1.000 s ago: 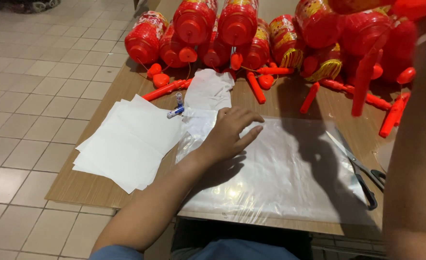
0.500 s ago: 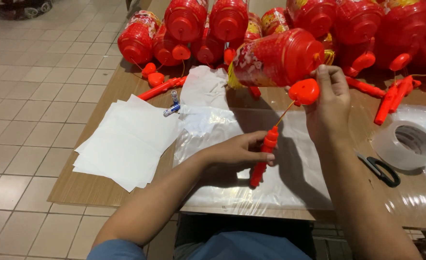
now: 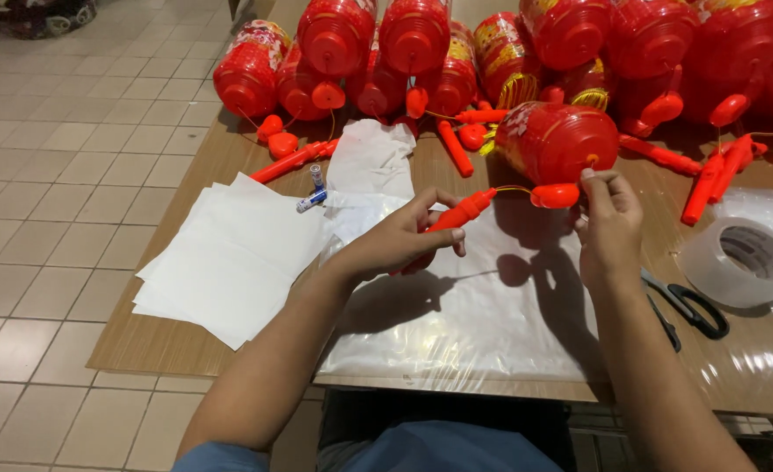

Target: Assembling red decorative lanterns by inserting batteries into the handle and attaching components

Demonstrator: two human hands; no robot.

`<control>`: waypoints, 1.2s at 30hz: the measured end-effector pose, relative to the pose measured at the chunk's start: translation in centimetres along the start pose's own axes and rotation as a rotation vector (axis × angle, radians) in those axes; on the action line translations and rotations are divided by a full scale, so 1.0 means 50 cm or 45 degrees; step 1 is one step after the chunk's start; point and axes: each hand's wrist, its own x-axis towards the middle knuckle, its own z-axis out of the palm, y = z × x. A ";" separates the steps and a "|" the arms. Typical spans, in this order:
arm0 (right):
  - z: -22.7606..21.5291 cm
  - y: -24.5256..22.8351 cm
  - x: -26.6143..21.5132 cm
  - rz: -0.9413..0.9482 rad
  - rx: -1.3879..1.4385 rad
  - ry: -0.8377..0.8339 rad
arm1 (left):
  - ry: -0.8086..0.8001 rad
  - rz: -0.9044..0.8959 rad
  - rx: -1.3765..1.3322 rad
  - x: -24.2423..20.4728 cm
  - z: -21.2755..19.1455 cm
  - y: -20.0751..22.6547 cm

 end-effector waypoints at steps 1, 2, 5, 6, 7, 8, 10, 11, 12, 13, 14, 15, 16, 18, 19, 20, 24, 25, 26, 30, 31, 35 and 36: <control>-0.011 0.011 -0.001 -0.020 -0.082 -0.001 | 0.010 -0.009 0.015 -0.003 0.001 0.005; -0.020 0.021 -0.001 -0.043 -0.163 -0.005 | 0.022 -0.014 0.033 -0.005 0.002 0.012; -0.024 0.044 -0.019 -0.023 -0.170 -0.029 | 0.024 -0.032 0.111 -0.003 -0.004 0.011; -0.017 0.041 -0.031 -0.023 -0.169 -0.029 | 0.025 -0.032 0.112 -0.004 -0.002 0.013; -0.010 0.038 -0.042 0.006 -0.168 -0.025 | 0.033 -0.013 0.118 -0.004 -0.001 0.016; -0.003 0.034 -0.052 0.032 -0.168 -0.019 | 0.038 0.009 0.124 -0.002 0.001 0.018; 0.008 0.022 -0.069 0.019 -0.166 -0.041 | 0.070 0.033 0.192 0.007 0.001 -0.001; 0.014 0.016 -0.078 0.009 -0.163 -0.064 | 0.103 0.055 0.259 0.011 0.001 -0.010; 0.027 0.014 -0.083 0.011 -0.163 -0.061 | 0.101 0.053 0.259 0.010 0.005 -0.013; 0.041 0.011 -0.089 0.053 -0.149 -0.176 | 0.144 0.081 0.490 0.010 0.009 -0.015; 0.055 0.007 -0.092 0.092 -0.133 -0.291 | 0.185 0.111 0.723 0.012 0.012 -0.016; 0.061 0.021 -0.086 0.089 -0.131 -0.288 | 0.182 0.113 0.726 0.010 0.020 -0.017; 0.067 0.035 -0.080 0.116 -0.197 -0.442 | 0.201 0.099 0.908 0.007 0.027 -0.019; 0.085 0.047 -0.075 0.141 -0.261 -0.597 | 0.221 0.084 1.094 0.009 0.031 -0.035; 0.096 0.045 -0.076 0.159 -0.315 -0.570 | 0.220 0.124 1.241 0.014 0.027 -0.049; 0.106 0.043 -0.077 0.178 -0.370 -0.543 | 0.218 0.163 1.386 0.018 0.024 -0.066; 0.133 0.000 -0.104 0.064 -0.408 -0.504 | 0.257 0.207 1.555 0.015 0.041 -0.069; 0.125 0.025 -0.091 0.035 -0.396 -0.496 | 0.284 0.230 1.639 0.015 0.046 -0.068; 0.116 0.051 -0.080 0.009 -0.386 -0.491 | 0.313 0.249 1.721 0.012 0.051 -0.068; 0.099 0.090 -0.057 0.029 -0.382 -0.540 | 0.134 0.005 1.392 0.016 0.060 -0.060; 0.096 0.089 -0.054 0.041 -0.346 -0.575 | 0.115 -0.043 1.133 0.017 0.064 -0.057; 0.104 0.033 -0.082 0.081 -0.292 -0.673 | -0.089 -0.292 -0.123 0.017 0.065 -0.061; 0.106 0.031 -0.085 0.082 -0.288 -0.676 | -0.085 -0.294 -0.120 0.020 0.057 -0.064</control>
